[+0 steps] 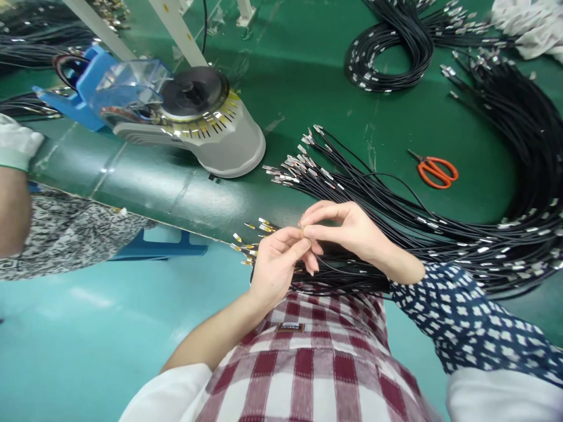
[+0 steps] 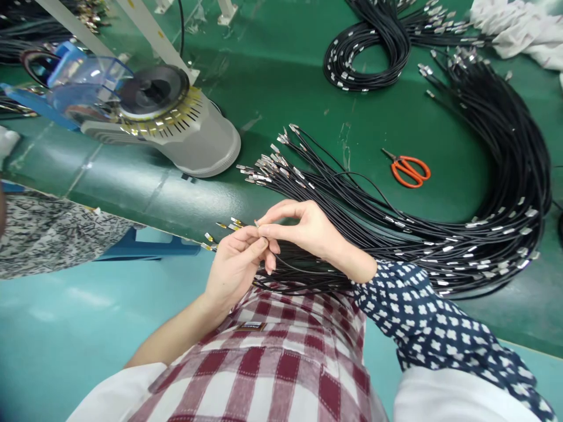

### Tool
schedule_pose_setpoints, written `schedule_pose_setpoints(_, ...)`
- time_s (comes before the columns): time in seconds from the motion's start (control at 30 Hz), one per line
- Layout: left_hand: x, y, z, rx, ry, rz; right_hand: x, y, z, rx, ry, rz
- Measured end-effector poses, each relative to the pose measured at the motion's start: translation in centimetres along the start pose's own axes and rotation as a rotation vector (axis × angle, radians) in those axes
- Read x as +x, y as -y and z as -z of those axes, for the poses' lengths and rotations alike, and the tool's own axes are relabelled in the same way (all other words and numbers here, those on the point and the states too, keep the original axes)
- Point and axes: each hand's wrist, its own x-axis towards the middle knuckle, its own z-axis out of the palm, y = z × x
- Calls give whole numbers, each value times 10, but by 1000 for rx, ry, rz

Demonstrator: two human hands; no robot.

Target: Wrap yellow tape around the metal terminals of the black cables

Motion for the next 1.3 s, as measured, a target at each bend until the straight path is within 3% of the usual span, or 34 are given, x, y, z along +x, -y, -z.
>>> schedule_pose_setpoints(0.3, 2, -2, 6, -34, 140, 156, 9, 15, 11, -260, 187, 45)
schedule_pose_setpoints(0.37, 3, -2, 9, -67, 173, 188, 8, 13, 9, -502, 81, 104)
schedule_pose_setpoints(0.43, 4, -2, 12, -99, 198, 211, 5, 10, 8, -790, -115, 180)
schedule_pose_setpoints(0.5, 6, -3, 14, -116, 200, 227, -1, 8, 8, -941, -256, 230)
schedule_pose_setpoints(0.6, 11, -3, 15, -122, 128, 208, -12, 10, 11, -901, -249, 228)
schedule_pose_setpoints(0.77, 16, -7, 12, -126, -56, 97, -31, 8, 5, -850, -71, 182)
schedule_pose_setpoints(0.97, 11, -18, 13, 30, -48, 56, -41, 1, -6, -810, -96, 217)
schedule_pose_setpoints(1.1, 6, -16, 18, 157, -115, 9, -36, 8, 6, -888, -27, 231)
schedule_pose_setpoints(1.2, 2, -11, 24, 297, -170, -61, -23, 7, 32, -1169, -200, 218)
schedule_pose_setpoints(1.3, -3, -7, 32, 612, -224, -188, -10, -1, 58, -1446, -359, 154)
